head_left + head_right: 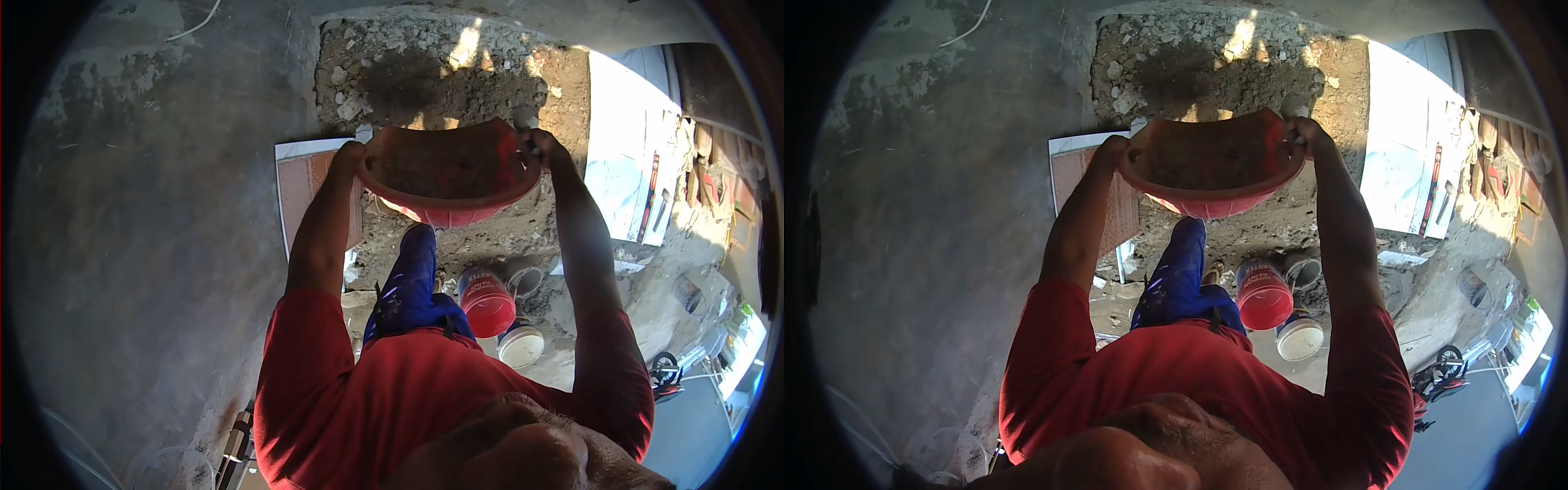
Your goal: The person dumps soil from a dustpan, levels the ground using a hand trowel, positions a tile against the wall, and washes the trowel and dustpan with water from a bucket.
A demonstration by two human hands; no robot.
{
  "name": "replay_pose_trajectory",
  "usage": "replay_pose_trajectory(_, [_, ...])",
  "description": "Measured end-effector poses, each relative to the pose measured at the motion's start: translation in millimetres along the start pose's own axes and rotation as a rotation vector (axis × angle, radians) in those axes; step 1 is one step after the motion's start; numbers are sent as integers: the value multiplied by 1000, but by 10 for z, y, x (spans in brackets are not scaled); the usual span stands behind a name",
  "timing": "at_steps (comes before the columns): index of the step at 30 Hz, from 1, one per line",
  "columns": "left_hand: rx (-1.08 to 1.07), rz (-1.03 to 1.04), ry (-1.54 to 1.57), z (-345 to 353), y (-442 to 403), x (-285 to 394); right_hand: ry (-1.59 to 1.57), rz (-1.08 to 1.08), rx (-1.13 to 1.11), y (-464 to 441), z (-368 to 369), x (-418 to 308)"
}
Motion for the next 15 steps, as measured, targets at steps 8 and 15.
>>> replay_pose_trajectory(8, [-36, 244, -405, 933, 357, -885, -102, -74, 208, 1039, -1076, 1620])
replay_pose_trajectory(15, [17, 317, -545, 1732, 1126, -2982, -622, -155, 423, 2677, -2039, 4513])
Point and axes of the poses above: each hand's wrist, its own y-axis away from the middle knuckle, its own z-axis out of the palm, x = y × z, the point moved 10 cm from there along -y, towards the middle knuckle, and after that the axes turned 5 degrees about -z, right-handed, at the moved point
